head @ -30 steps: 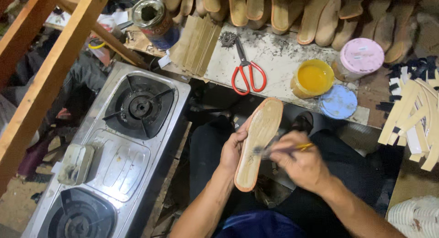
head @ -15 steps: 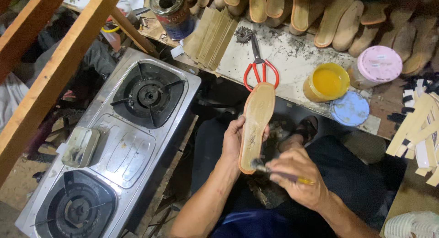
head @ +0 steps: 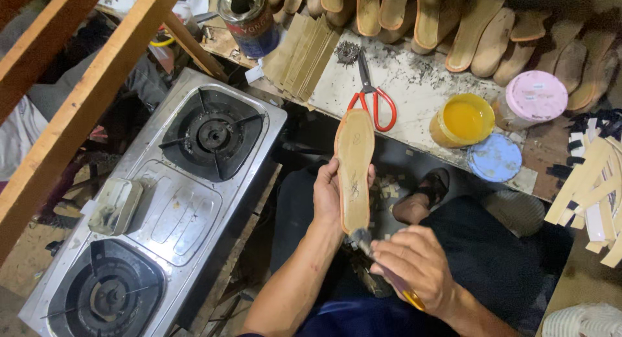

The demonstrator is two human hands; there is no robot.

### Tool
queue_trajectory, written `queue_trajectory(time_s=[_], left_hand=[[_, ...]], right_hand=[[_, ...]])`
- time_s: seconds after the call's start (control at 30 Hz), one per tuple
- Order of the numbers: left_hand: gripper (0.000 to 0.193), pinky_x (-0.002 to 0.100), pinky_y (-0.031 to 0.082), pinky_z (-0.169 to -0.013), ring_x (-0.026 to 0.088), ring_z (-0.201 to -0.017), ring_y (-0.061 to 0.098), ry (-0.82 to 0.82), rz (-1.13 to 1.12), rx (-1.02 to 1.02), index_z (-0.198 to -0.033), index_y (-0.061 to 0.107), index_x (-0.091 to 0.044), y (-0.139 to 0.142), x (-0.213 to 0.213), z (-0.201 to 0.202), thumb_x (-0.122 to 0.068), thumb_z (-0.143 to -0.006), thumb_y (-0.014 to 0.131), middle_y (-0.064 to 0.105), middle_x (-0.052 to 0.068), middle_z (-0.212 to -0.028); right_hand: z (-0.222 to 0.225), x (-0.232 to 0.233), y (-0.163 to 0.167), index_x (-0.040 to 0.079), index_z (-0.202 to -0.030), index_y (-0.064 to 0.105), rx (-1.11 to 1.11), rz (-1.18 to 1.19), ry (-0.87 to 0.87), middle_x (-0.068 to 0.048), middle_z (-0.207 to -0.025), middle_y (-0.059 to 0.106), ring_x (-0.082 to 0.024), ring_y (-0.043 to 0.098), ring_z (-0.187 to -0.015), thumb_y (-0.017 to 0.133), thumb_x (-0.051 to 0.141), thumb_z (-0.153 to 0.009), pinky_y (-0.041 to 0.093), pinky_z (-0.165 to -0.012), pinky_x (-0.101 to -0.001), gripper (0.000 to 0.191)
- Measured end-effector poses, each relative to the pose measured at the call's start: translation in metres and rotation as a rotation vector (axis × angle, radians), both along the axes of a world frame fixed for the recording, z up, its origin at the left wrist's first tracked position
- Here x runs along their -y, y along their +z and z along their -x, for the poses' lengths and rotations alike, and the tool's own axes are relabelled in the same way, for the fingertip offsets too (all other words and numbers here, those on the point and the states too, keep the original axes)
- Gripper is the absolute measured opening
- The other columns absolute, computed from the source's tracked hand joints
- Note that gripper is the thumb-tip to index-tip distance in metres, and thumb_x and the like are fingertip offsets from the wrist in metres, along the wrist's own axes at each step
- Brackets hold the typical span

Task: The person holds a stack of sandal insoles in one hand and uses a brush to spread yellow adhesive over the insole surface, dipping the brush into a glue container between passes. They work through several insoles one at a time and place finished ones on the shelf above the bench.

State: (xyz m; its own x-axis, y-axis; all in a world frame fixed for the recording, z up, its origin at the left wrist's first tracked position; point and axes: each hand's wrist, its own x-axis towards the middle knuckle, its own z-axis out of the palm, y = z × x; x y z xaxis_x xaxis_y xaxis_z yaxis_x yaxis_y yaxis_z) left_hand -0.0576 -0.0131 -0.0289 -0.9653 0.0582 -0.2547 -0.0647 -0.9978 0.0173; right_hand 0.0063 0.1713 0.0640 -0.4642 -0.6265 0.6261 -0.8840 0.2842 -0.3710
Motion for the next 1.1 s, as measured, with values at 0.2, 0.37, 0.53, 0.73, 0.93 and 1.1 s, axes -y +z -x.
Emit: queue_trajectory(time_s=[0.2,0.37,0.53,0.73,0.93,1.1], left_hand=[[0.048,0.040,0.056,-0.092,0.030,-0.101,0.067,0.002,0.258,-0.113,-0.143,0.051,-0.002,0.009,-0.008,-0.009,-0.029,-0.103,0.046,0.066,0.018,-0.123],[0.060,0.031,0.054,-0.102,0.019,-0.120,0.066,-0.154,0.444,-0.095,-0.152,0.045,-0.005,0.022,-0.010,-0.029,-0.023,-0.095,0.043,0.064,0.009,-0.139],[0.061,0.034,0.052,-0.099,0.022,-0.118,0.063,-0.261,0.495,-0.164,-0.155,0.044,0.002,0.030,-0.010,-0.046,-0.025,-0.100,0.045,0.062,0.015,-0.138],[0.060,0.036,0.051,-0.105,0.024,-0.123,0.063,-0.342,0.410,-0.262,-0.153,0.042,0.006,0.036,-0.002,-0.050,-0.022,-0.100,0.048,0.061,0.018,-0.139],[0.058,0.038,0.053,-0.100,0.027,-0.117,0.065,-0.344,0.442,-0.202,-0.150,0.044,0.008,0.034,-0.003,-0.050,-0.018,-0.099,0.048,0.063,0.021,-0.134],[0.058,0.036,0.055,-0.101,0.026,-0.116,0.067,-0.350,0.472,-0.230,-0.149,0.046,0.009,0.027,-0.005,-0.054,-0.018,-0.098,0.048,0.065,0.020,-0.133]], right_hand=[[0.003,-0.005,-0.008,0.008,-0.105,0.071,0.498,0.196,-0.114,-0.005,-0.097,0.074,-0.022,0.070,-0.088,0.079,0.013,-0.084,0.057,-0.078,-0.0346,0.022],[0.016,-0.010,-0.003,0.007,-0.104,0.071,0.296,0.176,-0.284,-0.007,-0.099,0.072,-0.025,0.068,-0.093,0.077,0.014,-0.088,0.055,-0.083,-0.0357,0.019],[0.028,-0.019,0.010,0.006,-0.103,0.072,0.182,0.102,-0.473,-0.009,-0.098,0.070,-0.026,0.067,-0.092,0.079,0.013,-0.088,0.052,-0.083,-0.0381,0.017],[0.030,-0.027,0.018,0.006,-0.106,0.071,0.042,0.117,-0.539,-0.005,-0.103,0.074,-0.026,0.067,-0.097,0.081,0.014,-0.089,0.049,-0.088,-0.0395,0.021],[0.032,-0.038,0.026,0.007,-0.101,0.071,0.012,-0.004,-0.363,-0.007,-0.101,0.076,-0.024,0.068,-0.090,0.083,0.014,-0.079,0.047,-0.082,-0.0394,0.027],[0.040,-0.049,0.033,0.005,-0.111,0.070,-0.044,0.090,-0.560,-0.008,-0.109,0.074,-0.027,0.067,-0.101,0.082,0.008,-0.087,0.051,-0.092,-0.0397,0.027]])
